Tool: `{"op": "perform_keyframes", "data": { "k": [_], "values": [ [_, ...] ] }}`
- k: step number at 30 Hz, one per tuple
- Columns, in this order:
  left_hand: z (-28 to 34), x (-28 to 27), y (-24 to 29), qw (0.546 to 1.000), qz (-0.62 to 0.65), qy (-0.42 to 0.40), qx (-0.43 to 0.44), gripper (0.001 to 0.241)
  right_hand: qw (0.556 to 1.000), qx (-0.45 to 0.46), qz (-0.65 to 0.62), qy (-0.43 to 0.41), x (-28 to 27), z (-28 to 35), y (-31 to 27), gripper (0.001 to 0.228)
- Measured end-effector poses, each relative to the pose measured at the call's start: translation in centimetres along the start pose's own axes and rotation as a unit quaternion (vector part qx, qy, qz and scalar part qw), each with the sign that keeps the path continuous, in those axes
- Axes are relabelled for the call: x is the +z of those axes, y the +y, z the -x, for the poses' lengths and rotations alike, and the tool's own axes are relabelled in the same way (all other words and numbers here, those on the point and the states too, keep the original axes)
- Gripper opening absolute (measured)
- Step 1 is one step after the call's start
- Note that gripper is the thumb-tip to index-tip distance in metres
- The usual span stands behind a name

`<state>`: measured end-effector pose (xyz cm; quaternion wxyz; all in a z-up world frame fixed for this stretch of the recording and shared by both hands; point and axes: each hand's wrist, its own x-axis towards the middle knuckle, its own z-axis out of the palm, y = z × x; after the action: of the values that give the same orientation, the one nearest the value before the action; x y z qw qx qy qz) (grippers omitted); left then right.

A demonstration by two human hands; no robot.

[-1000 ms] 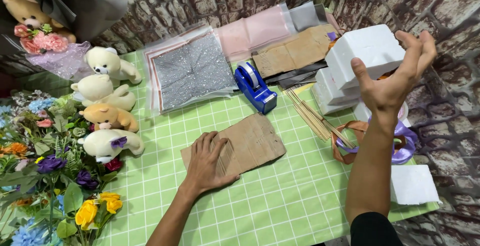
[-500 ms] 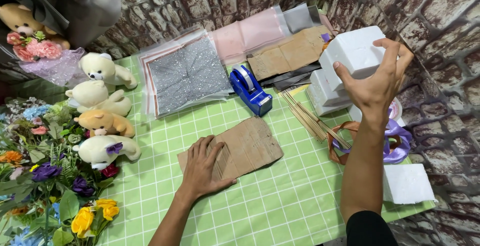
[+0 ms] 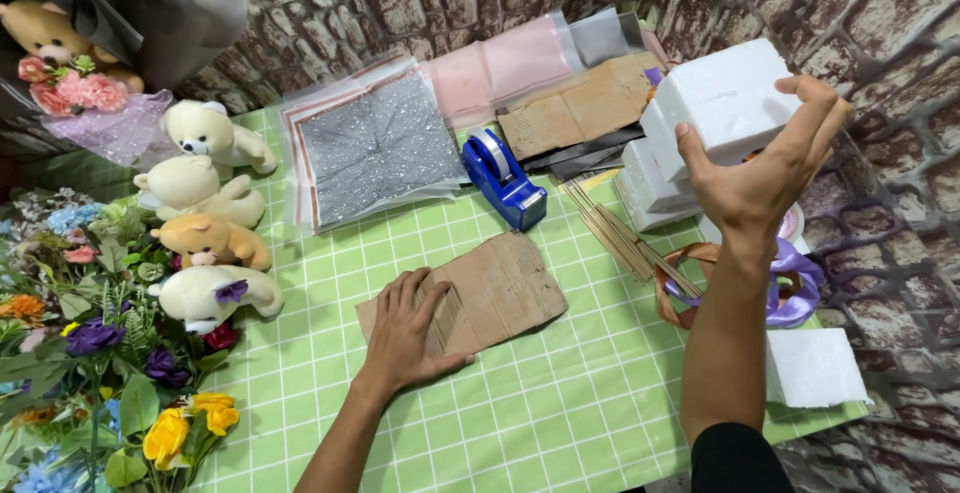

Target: The person wraps a white rectangular block with a piece of brown paper. They fold the paper around the block and secure it using clear adhesive tape from a blue dispenser. The person smooths the tape and adjusts the paper to ensure the block is fully covered.

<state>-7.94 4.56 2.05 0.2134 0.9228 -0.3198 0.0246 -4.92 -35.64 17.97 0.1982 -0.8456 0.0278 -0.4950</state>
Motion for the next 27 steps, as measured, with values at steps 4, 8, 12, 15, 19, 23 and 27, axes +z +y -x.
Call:
{"op": "perform_keyframes", "data": {
  "k": [4, 8, 12, 15, 19, 23, 27],
  "values": [
    [0.0, 0.1, -0.2, 1.000, -0.003, 0.000, -0.003, 0.097, 0.998, -0.062, -0.030, 0.005, 0.4, 0.1, -1.7, 0.070],
    [0.2, 0.2, -0.3, 1.000, -0.001, 0.002, 0.000, 0.098, 0.988, -0.090, -0.112, -0.055, 1.1, 1.1, -4.4, 0.069],
    [0.2, 0.1, -0.4, 1.000, 0.003, -0.004, -0.001, 0.098, 0.959, -0.093, -0.228, -0.142, 2.0, 2.1, -7.1, 0.076],
    [0.3, 0.2, -0.2, 0.998, -0.036, -0.035, -0.035, 0.106, 0.920, -0.018, -0.334, -0.206, 4.2, 3.7, -6.8, 0.084],
    [0.3, 0.3, -0.2, 0.998, -0.037, -0.032, -0.036, 0.105, 0.863, 0.051, -0.413, -0.287, 6.0, 5.5, -6.7, 0.087],
    [0.5, 0.2, -0.5, 0.998, -0.048, -0.038, -0.032, 0.106, 0.781, 0.119, -0.504, -0.349, 7.5, 6.8, -6.4, 0.083],
    [0.4, -0.2, -0.6, 0.997, -0.044, -0.054, -0.031, 0.106, 0.708, 0.166, -0.566, -0.388, 8.1, 7.3, -6.3, 0.082]
  ]
}}
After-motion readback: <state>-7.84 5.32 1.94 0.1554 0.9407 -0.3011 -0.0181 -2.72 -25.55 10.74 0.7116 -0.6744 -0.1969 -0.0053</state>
